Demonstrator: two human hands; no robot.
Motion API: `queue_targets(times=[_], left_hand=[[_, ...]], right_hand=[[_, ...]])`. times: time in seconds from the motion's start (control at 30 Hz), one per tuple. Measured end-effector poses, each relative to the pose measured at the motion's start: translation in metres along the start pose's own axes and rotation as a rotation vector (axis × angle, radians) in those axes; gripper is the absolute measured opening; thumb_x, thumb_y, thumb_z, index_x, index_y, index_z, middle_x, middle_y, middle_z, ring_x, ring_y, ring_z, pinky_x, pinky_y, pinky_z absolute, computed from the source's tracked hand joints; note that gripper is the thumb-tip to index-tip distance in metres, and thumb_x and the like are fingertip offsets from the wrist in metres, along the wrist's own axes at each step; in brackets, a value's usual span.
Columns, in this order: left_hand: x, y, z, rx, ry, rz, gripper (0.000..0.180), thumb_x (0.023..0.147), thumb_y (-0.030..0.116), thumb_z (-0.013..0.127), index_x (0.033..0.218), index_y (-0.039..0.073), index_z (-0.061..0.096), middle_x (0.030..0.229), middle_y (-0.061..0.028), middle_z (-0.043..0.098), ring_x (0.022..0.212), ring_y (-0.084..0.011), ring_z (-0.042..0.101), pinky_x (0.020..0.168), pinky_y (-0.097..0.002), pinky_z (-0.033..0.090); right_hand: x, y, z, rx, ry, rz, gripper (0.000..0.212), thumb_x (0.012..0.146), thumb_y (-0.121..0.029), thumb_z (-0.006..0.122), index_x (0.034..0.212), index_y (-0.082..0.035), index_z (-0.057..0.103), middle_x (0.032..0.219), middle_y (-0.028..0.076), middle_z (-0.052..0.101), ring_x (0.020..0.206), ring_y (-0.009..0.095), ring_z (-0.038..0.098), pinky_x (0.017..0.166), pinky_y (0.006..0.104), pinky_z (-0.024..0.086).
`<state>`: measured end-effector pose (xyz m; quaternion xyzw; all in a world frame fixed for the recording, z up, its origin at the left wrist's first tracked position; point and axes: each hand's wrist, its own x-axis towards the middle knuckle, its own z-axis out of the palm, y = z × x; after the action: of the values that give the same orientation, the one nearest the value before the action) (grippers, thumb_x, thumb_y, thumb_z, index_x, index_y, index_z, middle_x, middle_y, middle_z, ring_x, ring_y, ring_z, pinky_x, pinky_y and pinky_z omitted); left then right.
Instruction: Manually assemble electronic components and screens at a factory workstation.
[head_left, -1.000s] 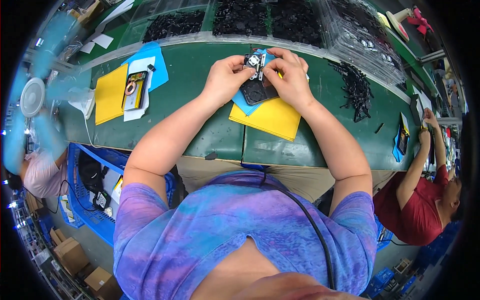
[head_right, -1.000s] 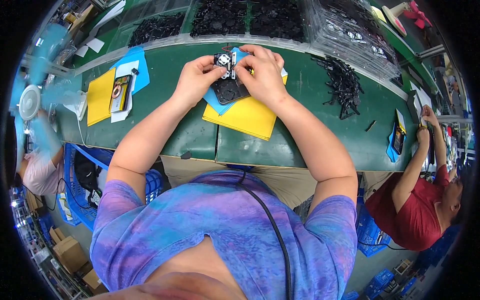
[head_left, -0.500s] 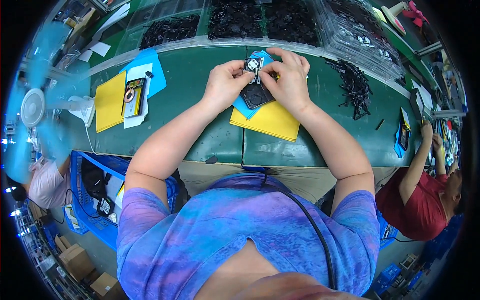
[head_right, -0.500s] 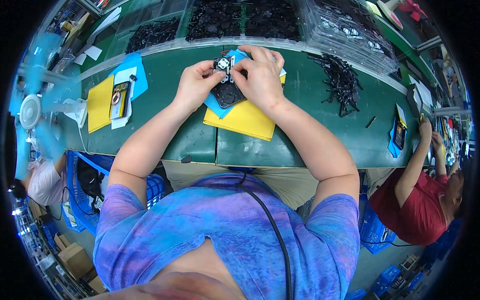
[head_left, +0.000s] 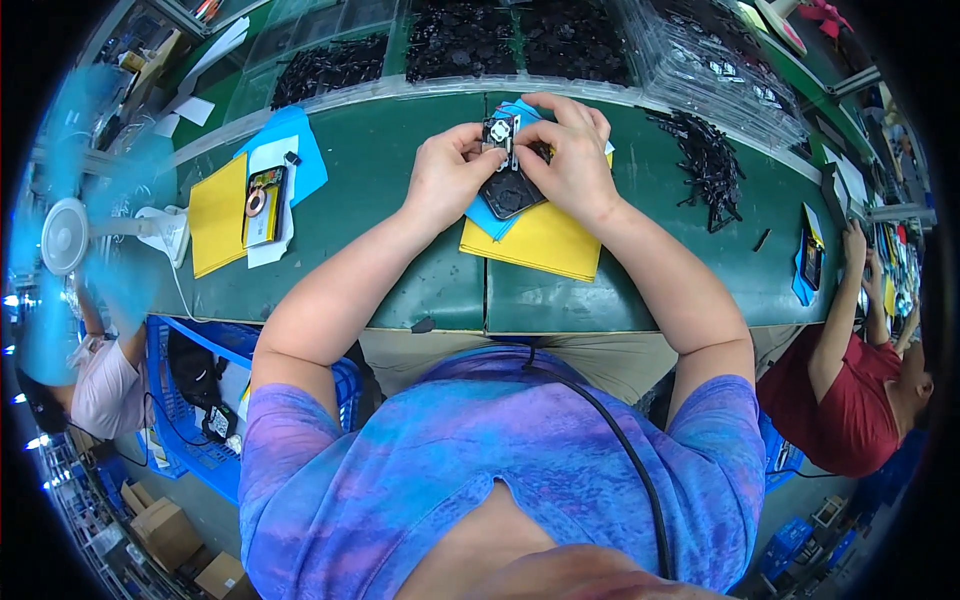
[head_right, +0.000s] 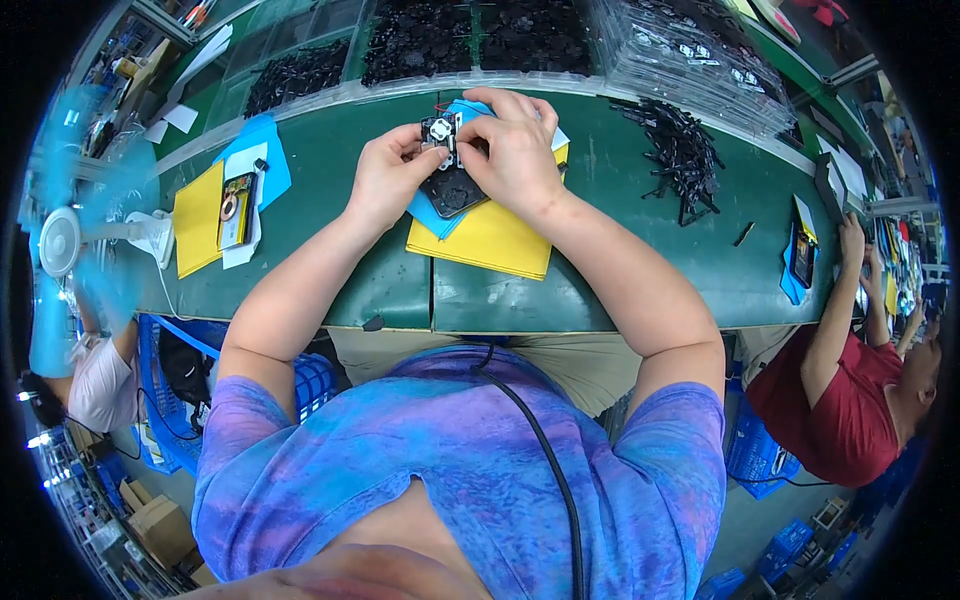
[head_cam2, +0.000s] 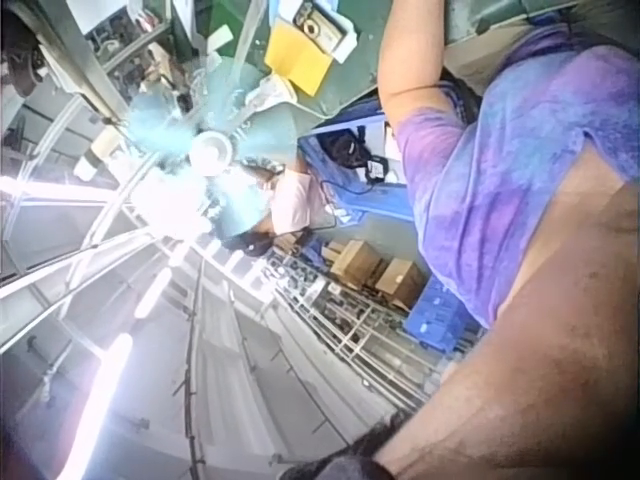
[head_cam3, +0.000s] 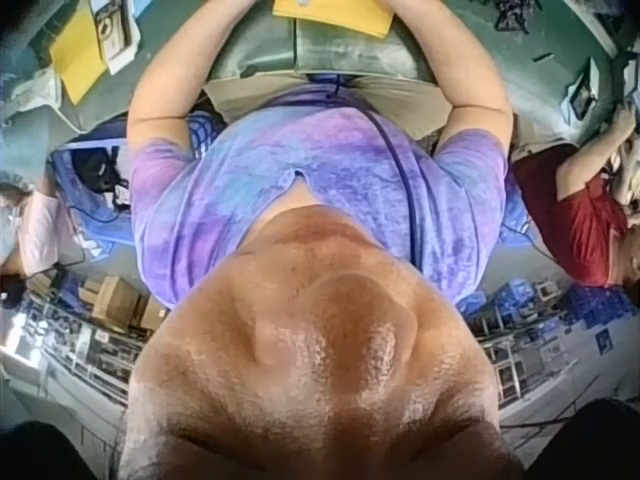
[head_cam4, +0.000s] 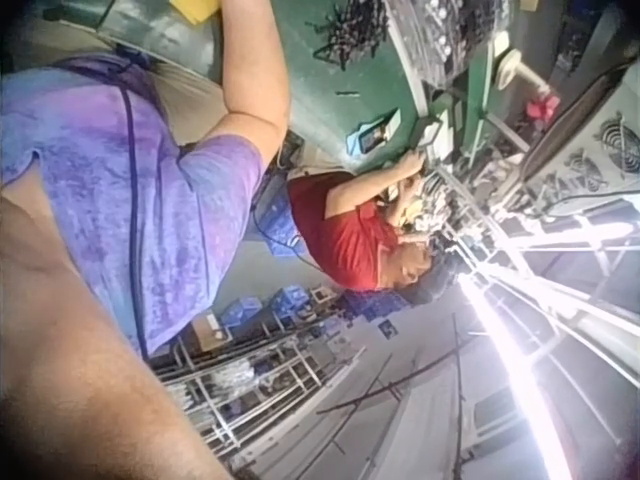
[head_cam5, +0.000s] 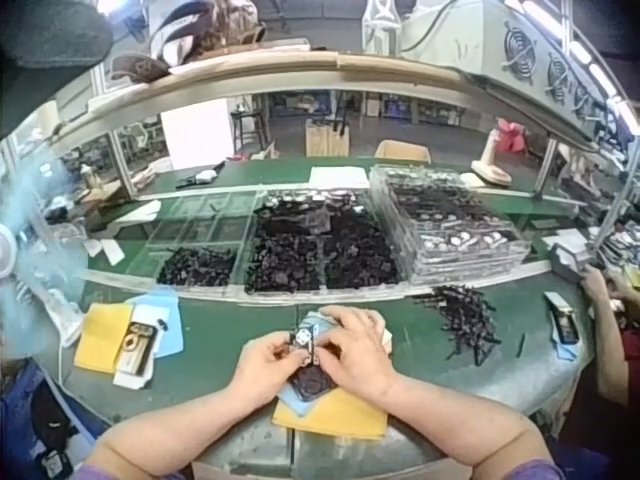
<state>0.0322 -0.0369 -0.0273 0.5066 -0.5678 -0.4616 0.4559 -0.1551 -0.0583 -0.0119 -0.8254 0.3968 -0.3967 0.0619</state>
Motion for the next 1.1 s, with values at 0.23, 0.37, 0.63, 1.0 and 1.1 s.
queue_targets(times=[0.23,0.37,0.63,1.0,1.1], left_hand=[[0.001,-0.005,0.004,-0.039,0.025,0.035,0.012,0.086,0.006,0.071,0.096,0.001,0.067,0.073,0.0026,0.064,0.067,-0.0025,0.054,0.061,-0.0232,0.045],[0.003,-0.008,0.002,0.015,0.012,0.037,0.01,0.086,0.006,0.071,0.093,0.001,0.066,0.073,0.0027,0.063,0.067,-0.0023,0.053,0.061,-0.0228,0.045],[0.0,0.002,0.007,-0.021,0.032,0.038,0.011,0.086,0.007,0.072,0.094,0.001,0.066,0.073,0.0032,0.063,0.067,-0.0021,0.053,0.06,-0.0229,0.045],[-0.004,0.018,0.013,0.378,0.16,0.179,0.022,0.079,0.014,0.075,0.096,0.002,0.067,0.082,-0.0095,0.066,0.074,-0.0192,0.065,0.063,-0.0324,0.052],[-0.006,0.015,0.013,0.588,0.174,0.472,0.019,0.075,0.015,0.075,0.092,0.008,0.069,0.084,-0.0072,0.067,0.083,-0.0287,0.059,0.08,-0.0419,0.048]], right_hand=[[0.001,0.001,0.0,0.045,0.035,0.177,0.014,0.07,-0.018,0.08,0.08,-0.011,0.072,0.127,0.009,0.061,0.119,0.028,0.055,0.107,0.047,0.028],[0.0,0.005,-0.001,0.112,-0.003,0.269,0.016,0.072,-0.021,0.08,0.082,-0.011,0.074,0.129,0.01,0.06,0.12,0.028,0.055,0.108,0.0466,0.028],[0.0,0.003,-0.006,0.037,-0.106,0.25,0.017,0.073,-0.023,0.081,0.086,-0.012,0.076,0.129,0.005,0.062,0.124,0.026,0.053,0.109,0.0453,0.03],[0.003,0.008,-0.019,0.062,-0.179,0.157,0.024,0.074,-0.03,0.082,0.09,-0.012,0.077,0.127,0.004,0.063,0.121,0.027,0.056,0.105,0.0425,0.036],[0.009,0.008,-0.027,-0.014,-0.132,0.138,0.034,0.075,-0.037,0.083,0.093,-0.009,0.076,0.12,0.008,0.065,0.106,0.023,0.063,0.089,0.036,0.049]])
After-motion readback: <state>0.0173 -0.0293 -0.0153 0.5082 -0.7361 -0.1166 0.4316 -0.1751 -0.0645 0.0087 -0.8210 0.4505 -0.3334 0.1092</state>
